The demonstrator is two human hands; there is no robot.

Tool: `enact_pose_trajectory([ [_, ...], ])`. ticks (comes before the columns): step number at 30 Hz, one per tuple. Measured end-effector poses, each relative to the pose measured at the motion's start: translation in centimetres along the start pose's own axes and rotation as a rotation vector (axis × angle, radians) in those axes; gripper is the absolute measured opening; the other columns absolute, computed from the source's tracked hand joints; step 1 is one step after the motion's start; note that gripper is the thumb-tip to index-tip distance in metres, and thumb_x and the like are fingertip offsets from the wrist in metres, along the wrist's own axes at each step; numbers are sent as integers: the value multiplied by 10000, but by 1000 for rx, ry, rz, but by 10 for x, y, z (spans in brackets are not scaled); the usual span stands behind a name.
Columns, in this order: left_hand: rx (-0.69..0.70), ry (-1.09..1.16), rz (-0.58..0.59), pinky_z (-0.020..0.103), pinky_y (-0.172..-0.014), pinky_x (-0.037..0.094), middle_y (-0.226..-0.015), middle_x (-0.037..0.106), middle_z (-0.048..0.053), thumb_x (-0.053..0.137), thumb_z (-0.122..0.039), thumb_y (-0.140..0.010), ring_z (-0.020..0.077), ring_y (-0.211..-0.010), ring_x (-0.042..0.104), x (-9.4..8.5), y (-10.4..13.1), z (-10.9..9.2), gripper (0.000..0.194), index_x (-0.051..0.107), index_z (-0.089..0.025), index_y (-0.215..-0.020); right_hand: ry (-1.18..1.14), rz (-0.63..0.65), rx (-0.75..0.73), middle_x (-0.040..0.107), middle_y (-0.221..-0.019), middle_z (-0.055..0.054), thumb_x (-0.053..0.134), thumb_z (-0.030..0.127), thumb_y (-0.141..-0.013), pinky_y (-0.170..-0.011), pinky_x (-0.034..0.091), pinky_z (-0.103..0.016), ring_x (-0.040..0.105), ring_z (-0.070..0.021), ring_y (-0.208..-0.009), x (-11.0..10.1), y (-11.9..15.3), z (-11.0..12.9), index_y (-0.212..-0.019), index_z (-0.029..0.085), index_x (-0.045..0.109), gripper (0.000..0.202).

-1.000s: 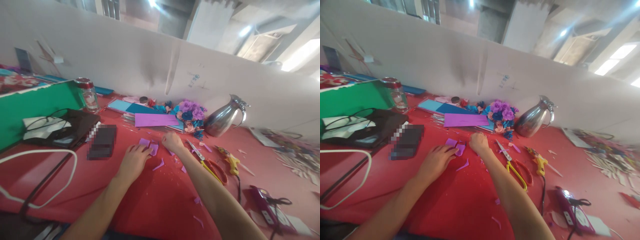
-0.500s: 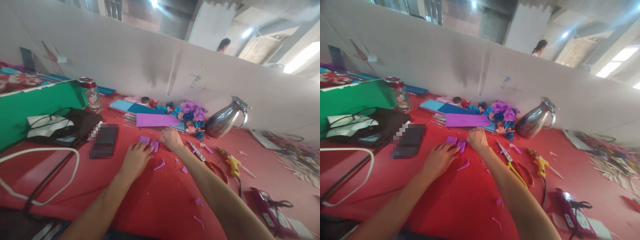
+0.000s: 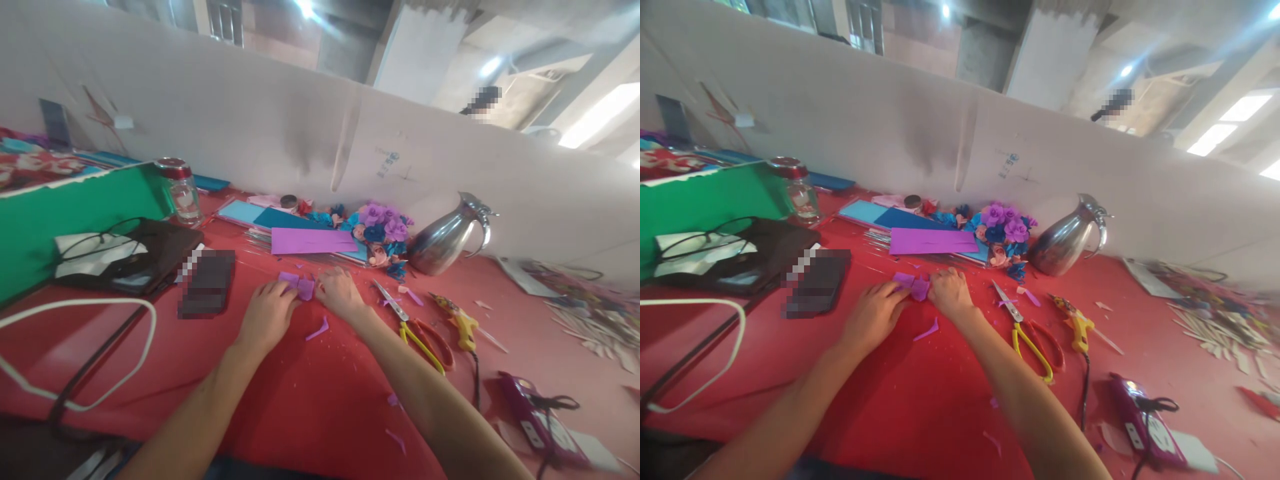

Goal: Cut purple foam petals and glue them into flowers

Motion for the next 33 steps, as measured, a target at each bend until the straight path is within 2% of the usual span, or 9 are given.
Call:
enact_pose_trajectory([
  [3, -134, -26, -113, 416, -834, 440, -1038, 668, 114, 424, -202, -878, 271, -953, 599, -8, 1, 9, 302, 675, -190, -1046, -99, -94, 118, 684, -1031, -74, 486, 128, -788, -879, 379, -284, 565, -207, -1014, -12, 8, -22, -969, 179, 672, 264],
  [6, -163, -38, -151, 420, -853, 448, -1078, 669, 119, 406, -199, -882, 278, -988, 599, -9, -1, 11, 328, 668, -170, -1078, -124, -75, 273, 694, -989, -82, 486, 137, -788, -899, 372, -295, 586, -204, -983, -13, 23, -46, -936, 171, 685, 250],
  [10, 61, -8, -21, 433, -1033, 354, -1385, 503, 103, 413, -302, -904, 276, -1261, 455, 6, -6, 0, 407, 562, -184, -1263, -118, 0, 384, 679, -1023, -116, 549, 299, -795, -900, 377, -341, 573, -252, -1023, 1, 39, -57, -970, 173, 692, 259],
  [14, 117, 9, 76, 452, -1117, 231, -1441, 433, 57, 394, -382, -912, 244, -1353, 345, 26, -6, -3, 475, 461, -231, -1357, -153, 1, 409, 655, -1044, -154, 650, 447, -708, -841, 406, -373, 555, -314, -1033, 10, 43, -51, -969, 154, 680, 393],
  [20, 77, 9, 144, 458, -1123, 196, -1469, 382, 26, 363, -418, -917, 237, -1376, 300, 40, -3, 3, 507, 386, -274, -1402, -339, -53, 425, 679, -820, -58, 595, 191, -704, -688, 419, -273, 616, -202, -808, 6, 45, -56, -827, 177, 641, 133],
  [26, 78, 72, 66, 488, -1125, 172, -1479, 373, 58, 370, -386, -918, 247, -1388, 272, 28, -6, 4, 491, 397, -281, -1397, -672, -372, 414, 582, -692, 18, 532, 179, -649, -633, 425, -267, 553, -154, -655, -10, 66, -80, -768, 202, 539, 122],
  [28, 50, 187, -57, 480, -1123, 185, -1495, 345, 87, 398, -368, -911, 250, -1392, 260, 11, -10, -6, 481, 428, -254, -1377, -864, -468, 339, 573, -718, 18, 522, 199, -663, -656, 446, -275, 551, -149, -668, -14, 76, -84, -807, 203, 524, 145],
  [30, -22, 429, -145, 469, -1104, 239, -1438, 436, 99, 489, -363, -871, 256, -1342, 352, -3, -16, -23, 470, 488, -257, -1329, -1065, -431, 198, 590, -788, -3, 541, 227, -697, -689, 465, -291, 572, -158, -722, -17, 85, -81, -878, 198, 531, 183],
  [33, -233, 997, 80, 400, -919, 448, -1154, 649, 110, 679, -353, -729, 242, -1069, 592, 1, -27, -63, 577, 536, -240, -1276, -1240, -222, -9, 603, -873, -30, 585, 257, -751, -717, 474, -308, 592, -174, -794, -19, 96, -69, -1011, 203, 544, 269],
])
Point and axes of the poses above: each hand's wrist, its own y-axis away from the middle knuckle, its own x-axis out of the palm, z = x × y, the point moved 3 cm from there along -y, towards the middle knuckle
